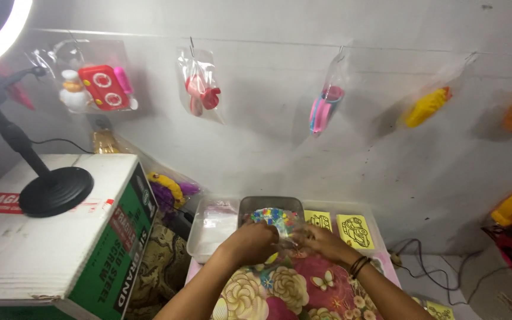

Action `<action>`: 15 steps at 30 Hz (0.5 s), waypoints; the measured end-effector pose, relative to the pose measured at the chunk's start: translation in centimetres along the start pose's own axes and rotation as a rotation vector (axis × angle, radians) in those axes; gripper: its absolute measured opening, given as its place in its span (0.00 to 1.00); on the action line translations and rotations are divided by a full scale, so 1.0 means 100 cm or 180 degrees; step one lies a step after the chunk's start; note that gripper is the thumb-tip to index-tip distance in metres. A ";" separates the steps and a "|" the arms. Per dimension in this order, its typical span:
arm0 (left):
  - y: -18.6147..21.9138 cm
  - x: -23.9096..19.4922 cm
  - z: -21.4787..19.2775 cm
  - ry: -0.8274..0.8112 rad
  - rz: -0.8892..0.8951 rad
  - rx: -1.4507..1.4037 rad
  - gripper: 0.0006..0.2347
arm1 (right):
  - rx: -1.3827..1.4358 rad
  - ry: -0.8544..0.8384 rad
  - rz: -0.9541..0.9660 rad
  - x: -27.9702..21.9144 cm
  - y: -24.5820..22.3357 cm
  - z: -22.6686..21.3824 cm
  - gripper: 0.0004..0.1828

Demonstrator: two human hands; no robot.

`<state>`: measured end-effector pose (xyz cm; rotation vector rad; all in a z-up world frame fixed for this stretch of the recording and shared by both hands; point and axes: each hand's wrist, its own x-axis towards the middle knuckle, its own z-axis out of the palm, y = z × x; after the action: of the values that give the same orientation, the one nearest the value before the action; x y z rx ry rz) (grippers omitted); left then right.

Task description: The person places small, colorful stickers onto yellow cards featuring a car outline. They then place the completed cards into clear plastic bags and arrange them on the floor.

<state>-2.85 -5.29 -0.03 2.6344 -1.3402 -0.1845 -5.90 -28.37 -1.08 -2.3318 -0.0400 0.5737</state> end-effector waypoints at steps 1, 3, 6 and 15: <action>0.006 -0.001 0.004 -0.0101 0.0166 0.0067 0.10 | 0.0362 0.0157 0.0312 -0.001 -0.006 -0.003 0.45; 0.021 -0.003 -0.001 -0.0107 0.0216 -0.0043 0.11 | 0.0689 0.0386 0.0358 -0.002 -0.008 -0.006 0.39; 0.036 -0.007 -0.007 -0.0043 0.0387 -0.0051 0.12 | 0.1203 0.0705 0.0385 -0.009 -0.016 -0.011 0.17; 0.032 -0.003 -0.014 0.1192 -0.0075 -0.0373 0.07 | 0.1516 0.0838 -0.0149 -0.011 -0.010 -0.044 0.04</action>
<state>-5.30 -6.73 2.01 2.4315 -1.1359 0.2119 -4.96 -30.69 2.81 -1.9149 0.1491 0.2163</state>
